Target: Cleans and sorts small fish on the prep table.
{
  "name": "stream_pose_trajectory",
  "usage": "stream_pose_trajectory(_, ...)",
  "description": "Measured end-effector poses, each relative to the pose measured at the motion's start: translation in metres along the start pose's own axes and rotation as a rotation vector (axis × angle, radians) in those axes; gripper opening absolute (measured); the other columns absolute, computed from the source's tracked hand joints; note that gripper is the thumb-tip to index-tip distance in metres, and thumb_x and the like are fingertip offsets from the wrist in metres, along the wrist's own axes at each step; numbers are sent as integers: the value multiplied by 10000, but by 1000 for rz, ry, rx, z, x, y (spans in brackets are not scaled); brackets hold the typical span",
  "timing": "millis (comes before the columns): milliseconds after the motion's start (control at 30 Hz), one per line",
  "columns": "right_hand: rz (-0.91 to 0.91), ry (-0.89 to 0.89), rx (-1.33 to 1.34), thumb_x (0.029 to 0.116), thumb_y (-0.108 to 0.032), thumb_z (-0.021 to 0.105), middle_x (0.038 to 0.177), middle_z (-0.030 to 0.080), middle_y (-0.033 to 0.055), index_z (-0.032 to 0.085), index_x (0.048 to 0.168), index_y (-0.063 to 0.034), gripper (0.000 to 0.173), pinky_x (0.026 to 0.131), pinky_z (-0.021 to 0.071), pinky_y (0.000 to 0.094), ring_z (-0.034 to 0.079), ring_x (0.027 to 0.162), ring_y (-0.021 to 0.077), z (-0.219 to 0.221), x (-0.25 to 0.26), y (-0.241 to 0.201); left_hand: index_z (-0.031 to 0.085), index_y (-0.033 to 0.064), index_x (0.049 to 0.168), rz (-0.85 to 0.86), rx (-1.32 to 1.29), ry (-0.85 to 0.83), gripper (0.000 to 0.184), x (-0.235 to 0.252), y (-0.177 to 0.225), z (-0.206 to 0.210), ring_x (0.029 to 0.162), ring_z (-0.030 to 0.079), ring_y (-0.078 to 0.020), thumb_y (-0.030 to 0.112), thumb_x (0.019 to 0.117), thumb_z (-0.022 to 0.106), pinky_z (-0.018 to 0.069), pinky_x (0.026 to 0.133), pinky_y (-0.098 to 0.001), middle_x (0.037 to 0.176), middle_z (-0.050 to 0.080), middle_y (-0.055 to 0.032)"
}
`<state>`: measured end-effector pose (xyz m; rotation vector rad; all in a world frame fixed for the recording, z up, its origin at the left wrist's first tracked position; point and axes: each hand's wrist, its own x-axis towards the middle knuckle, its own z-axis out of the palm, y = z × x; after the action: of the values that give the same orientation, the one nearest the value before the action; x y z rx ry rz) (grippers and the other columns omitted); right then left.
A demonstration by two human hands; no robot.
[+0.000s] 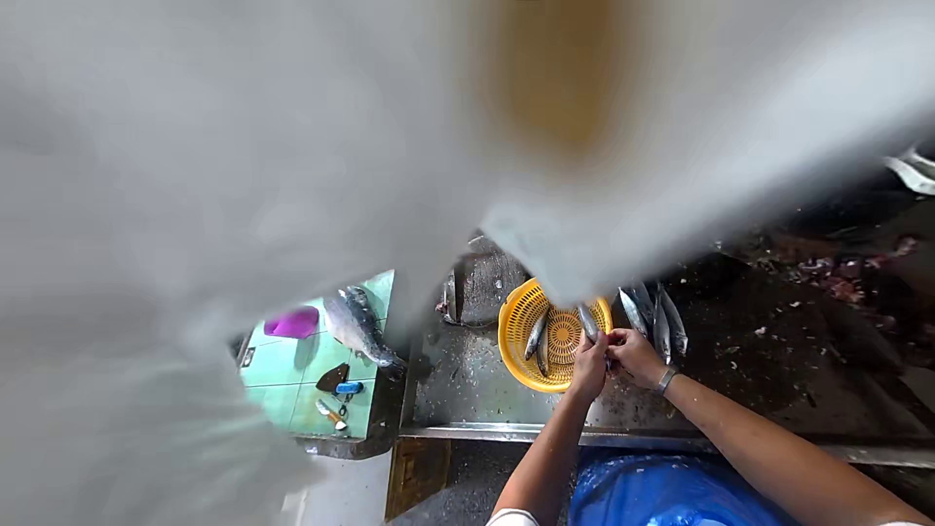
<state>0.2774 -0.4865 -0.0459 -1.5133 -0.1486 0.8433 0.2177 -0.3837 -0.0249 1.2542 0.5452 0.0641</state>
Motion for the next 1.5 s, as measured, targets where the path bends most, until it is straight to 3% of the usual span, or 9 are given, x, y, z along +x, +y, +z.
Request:
stream_pose_trajectory(133, -62, -32, -248, 897, -190, 733, 981, 736, 128, 740, 1065, -18, 241, 859, 584, 453, 708, 894, 206, -17, -13, -7, 345, 11, 1479, 46, 101, 11, 416, 1, -9, 10, 991, 667, -175, 164, 1099, 415, 563, 916, -391, 1132, 657, -143)
stream_pose_trajectory(500, -144, -3, -403, 963, -214, 700, 885, 701, 163, 695, 1057, -44, 195, 733, 579, 558, 694, 788, 302, -39, -14, 22, 458, 267, 1429, -87, 134, -55, 501, 0, -32, 31, 1005, 638, -119, 600, 1058, 400, 558, 865, -374, 1147, 650, -8)
stream_pose_trajectory(733, -335, 195, -712, 1008, -145, 555, 859, 680, 198, 661, 954, -2, 186, 730, 573, 579, 703, 816, 369, -44, -22, 5, 570, 63, 936, -310, -61, 454, 504, 40, 4, 79, 666, 567, -179, 501, 1099, 381, 520, 622, -385, 763, 562, -69)
stream_pose_trajectory(900, -248, 258, -746, 992, -140, 563, 764, 679, 182, 700, 963, -8, 193, 622, 558, 603, 690, 692, 363, -75, -73, -27, 561, 44, 1051, -229, 248, 88, 555, 72, 4, 74, 621, 577, -148, 522, 1108, 285, 531, 594, -336, 731, 580, -56)
stream_pose_trajectory(967, -367, 404, -762, 993, -131, 517, 795, 682, 187, 691, 993, 16, 227, 634, 556, 580, 688, 715, 352, -93, -91, -58, 502, 10, 1393, -143, 568, -13, 589, 77, 13, 43, 1045, 633, -264, 487, 1117, 296, 530, 910, -449, 1160, 646, -189)
stream_pose_trajectory(1067, -425, 570, -900, 978, -233, 607, 1164, 654, 308, 612, 1251, 54, 396, 850, 558, 608, 676, 1040, 454, -133, -49, -94, 502, -21, 1445, -140, 1108, 276, 694, 78, 5, -42, 1326, 501, -502, 483, 981, 617, 422, 1058, -689, 1424, 520, -330)
stream_pose_trajectory(1133, -61, 457, -978, 945, -415, 737, 1645, 203, 346, 213, 1647, -91, 933, 1092, 377, 736, 336, 1449, 573, -170, -4, -101, 510, -45, 1411, -329, 1342, 391, 727, 69, -25, -100, 1356, 442, -547, 435, 895, 688, 414, 1017, -747, 1479, 431, -360)
stream_pose_trajectory(1300, -326, 763, -1013, 985, -242, 611, 1474, 494, 254, 589, 1401, -49, 459, 1113, 449, 549, 481, 1372, 432, -265, 37, -132, 316, -132, 1525, -513, 1608, 355, 769, 72, -60, -128, 1435, 392, -504, 253, 954, 660, 403, 1140, -591, 1586, 296, -366)
stream_pose_trajectory(1500, 358, 360, -1149, 1078, -195, 440, 1301, 603, 379, 644, 1172, 164, 423, 1064, 372, 732, 542, 1296, 527, -430, 100, -124, 476, -86, 1407, -439, 1000, 580, 515, 75, -59, -113, 1175, 642, -374, 246, 1017, 531, 529, 972, -555, 1282, 628, -280)
